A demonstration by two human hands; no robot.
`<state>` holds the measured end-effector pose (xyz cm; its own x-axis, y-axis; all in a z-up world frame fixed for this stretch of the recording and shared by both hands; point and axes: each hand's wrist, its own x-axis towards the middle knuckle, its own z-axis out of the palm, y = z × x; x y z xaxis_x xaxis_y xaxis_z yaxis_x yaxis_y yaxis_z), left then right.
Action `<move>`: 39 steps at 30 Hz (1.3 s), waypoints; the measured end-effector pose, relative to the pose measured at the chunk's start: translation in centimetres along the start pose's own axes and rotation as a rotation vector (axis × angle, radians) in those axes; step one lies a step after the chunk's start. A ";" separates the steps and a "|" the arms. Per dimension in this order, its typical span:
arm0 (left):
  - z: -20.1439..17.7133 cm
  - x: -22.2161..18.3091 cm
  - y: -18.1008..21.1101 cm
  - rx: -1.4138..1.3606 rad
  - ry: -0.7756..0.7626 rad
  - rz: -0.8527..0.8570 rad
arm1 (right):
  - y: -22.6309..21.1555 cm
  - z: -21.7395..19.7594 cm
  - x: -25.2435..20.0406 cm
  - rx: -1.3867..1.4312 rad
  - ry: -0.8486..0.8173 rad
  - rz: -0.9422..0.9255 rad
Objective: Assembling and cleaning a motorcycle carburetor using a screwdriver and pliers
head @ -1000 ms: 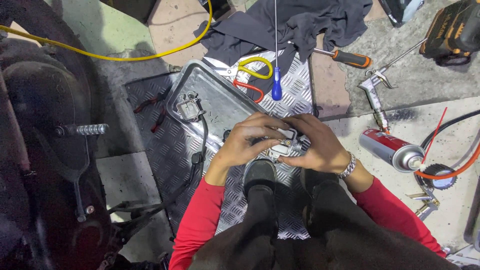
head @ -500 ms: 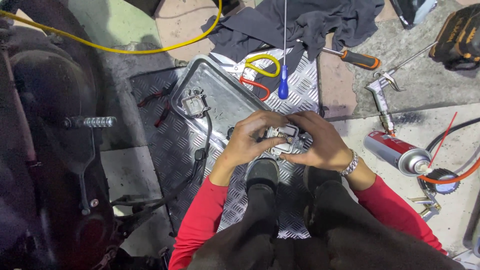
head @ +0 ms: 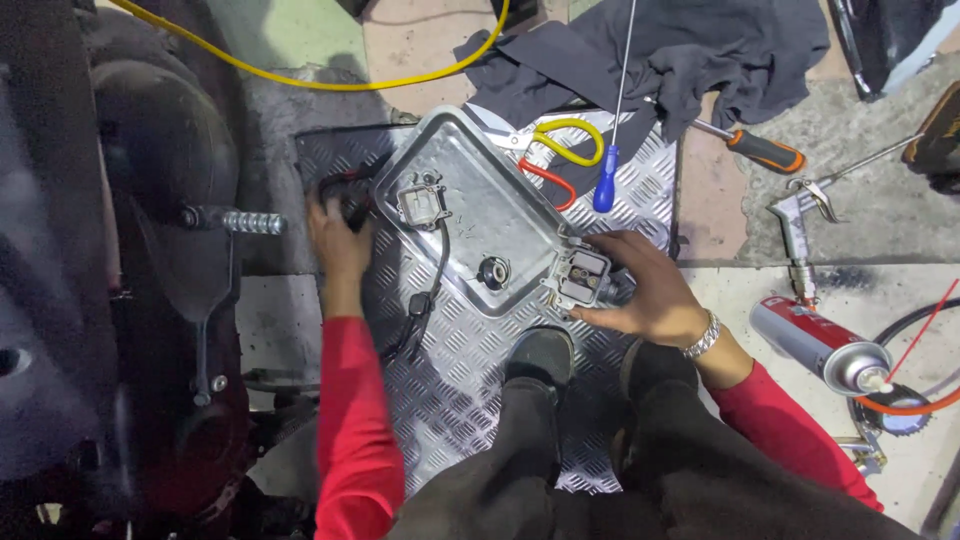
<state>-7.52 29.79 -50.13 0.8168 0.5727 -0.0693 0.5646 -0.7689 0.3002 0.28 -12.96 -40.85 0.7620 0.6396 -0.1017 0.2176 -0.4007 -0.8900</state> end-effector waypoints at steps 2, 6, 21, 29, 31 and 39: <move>-0.9 1.5 -1.1 0.036 -0.052 0.138 | 1.1 0.8 0.2 0.000 0.003 -0.014; 0.6 4.3 -5.9 0.126 -0.126 0.364 | 4.3 3.2 0.8 -0.019 -0.019 -0.054; 0.6 -7.5 3.1 -0.671 -0.021 -0.274 | 8.9 8.2 6.2 -0.137 -0.081 -0.486; 2.7 -9.0 15.0 -0.945 -0.276 -0.038 | 5.7 6.4 6.0 -0.217 -0.066 -0.329; 3.1 -8.6 16.3 -0.903 -0.275 0.002 | 4.8 5.6 6.4 -0.112 -0.033 -0.300; -3.4 -8.3 21.5 -0.856 -0.125 0.523 | 0.9 4.5 5.7 1.048 0.401 0.216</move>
<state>-2.55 9.45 -39.90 0.9716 0.1505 0.1825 -0.1032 -0.4247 0.8994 2.06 -6.72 -44.21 0.9024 0.2926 -0.3164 -0.4145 0.3883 -0.8231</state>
